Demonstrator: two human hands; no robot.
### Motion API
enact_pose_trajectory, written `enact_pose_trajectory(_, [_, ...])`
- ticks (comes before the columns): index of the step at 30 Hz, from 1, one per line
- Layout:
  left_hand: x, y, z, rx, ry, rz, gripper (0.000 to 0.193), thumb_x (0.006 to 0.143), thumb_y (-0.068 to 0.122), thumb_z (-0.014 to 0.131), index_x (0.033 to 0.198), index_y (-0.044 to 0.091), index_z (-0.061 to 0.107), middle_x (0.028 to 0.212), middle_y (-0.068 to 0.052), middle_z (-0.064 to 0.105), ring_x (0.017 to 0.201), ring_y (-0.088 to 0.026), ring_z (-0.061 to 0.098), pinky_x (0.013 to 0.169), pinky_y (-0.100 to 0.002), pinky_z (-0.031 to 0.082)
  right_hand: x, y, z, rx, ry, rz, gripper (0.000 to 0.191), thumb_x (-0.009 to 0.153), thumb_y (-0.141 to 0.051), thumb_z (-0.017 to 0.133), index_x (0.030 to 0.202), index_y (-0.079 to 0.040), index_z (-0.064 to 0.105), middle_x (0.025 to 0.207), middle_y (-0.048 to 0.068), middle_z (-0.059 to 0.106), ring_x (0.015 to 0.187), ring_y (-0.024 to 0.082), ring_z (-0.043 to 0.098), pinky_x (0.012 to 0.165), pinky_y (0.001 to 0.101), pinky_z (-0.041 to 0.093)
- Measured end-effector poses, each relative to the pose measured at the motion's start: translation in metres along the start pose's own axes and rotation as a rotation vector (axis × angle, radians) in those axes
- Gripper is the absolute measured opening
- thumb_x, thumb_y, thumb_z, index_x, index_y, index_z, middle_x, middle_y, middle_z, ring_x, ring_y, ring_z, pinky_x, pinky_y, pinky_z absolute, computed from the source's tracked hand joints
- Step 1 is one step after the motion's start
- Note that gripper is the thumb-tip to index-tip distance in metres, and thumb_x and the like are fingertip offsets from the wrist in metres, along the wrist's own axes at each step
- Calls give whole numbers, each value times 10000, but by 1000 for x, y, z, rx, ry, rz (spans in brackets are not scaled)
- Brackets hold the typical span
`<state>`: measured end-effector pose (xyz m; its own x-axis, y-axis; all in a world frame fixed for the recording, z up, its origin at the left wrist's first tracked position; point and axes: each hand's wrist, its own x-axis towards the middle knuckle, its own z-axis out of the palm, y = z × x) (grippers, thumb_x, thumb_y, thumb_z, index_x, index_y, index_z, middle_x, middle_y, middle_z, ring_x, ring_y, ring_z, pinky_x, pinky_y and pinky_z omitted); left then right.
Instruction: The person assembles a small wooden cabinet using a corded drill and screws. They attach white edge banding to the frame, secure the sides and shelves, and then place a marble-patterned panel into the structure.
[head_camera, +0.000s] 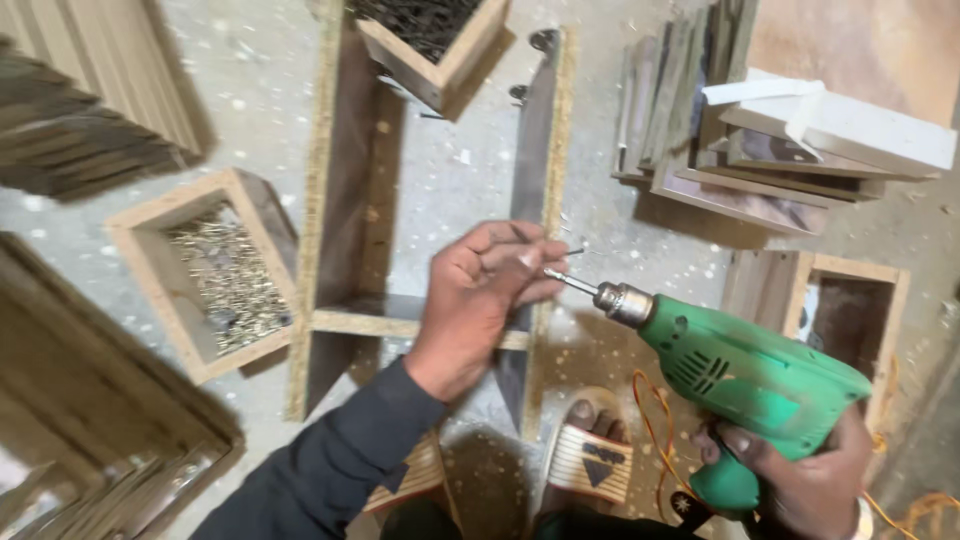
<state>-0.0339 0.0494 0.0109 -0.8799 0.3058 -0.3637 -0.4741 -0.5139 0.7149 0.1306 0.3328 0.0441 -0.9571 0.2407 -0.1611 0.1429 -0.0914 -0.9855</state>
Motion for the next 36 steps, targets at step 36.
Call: enact_pose_trajectory(36, [-40, 15, 5, 338, -289, 39, 341, 949, 135, 694, 1256, -13, 678, 1127, -146, 761, 962, -165, 759, 842, -289, 654, 10, 44, -54, 385, -148, 177, 364, 887, 2, 715, 1204, 98, 565, 897, 249, 690, 688, 283, 697, 530, 373, 592])
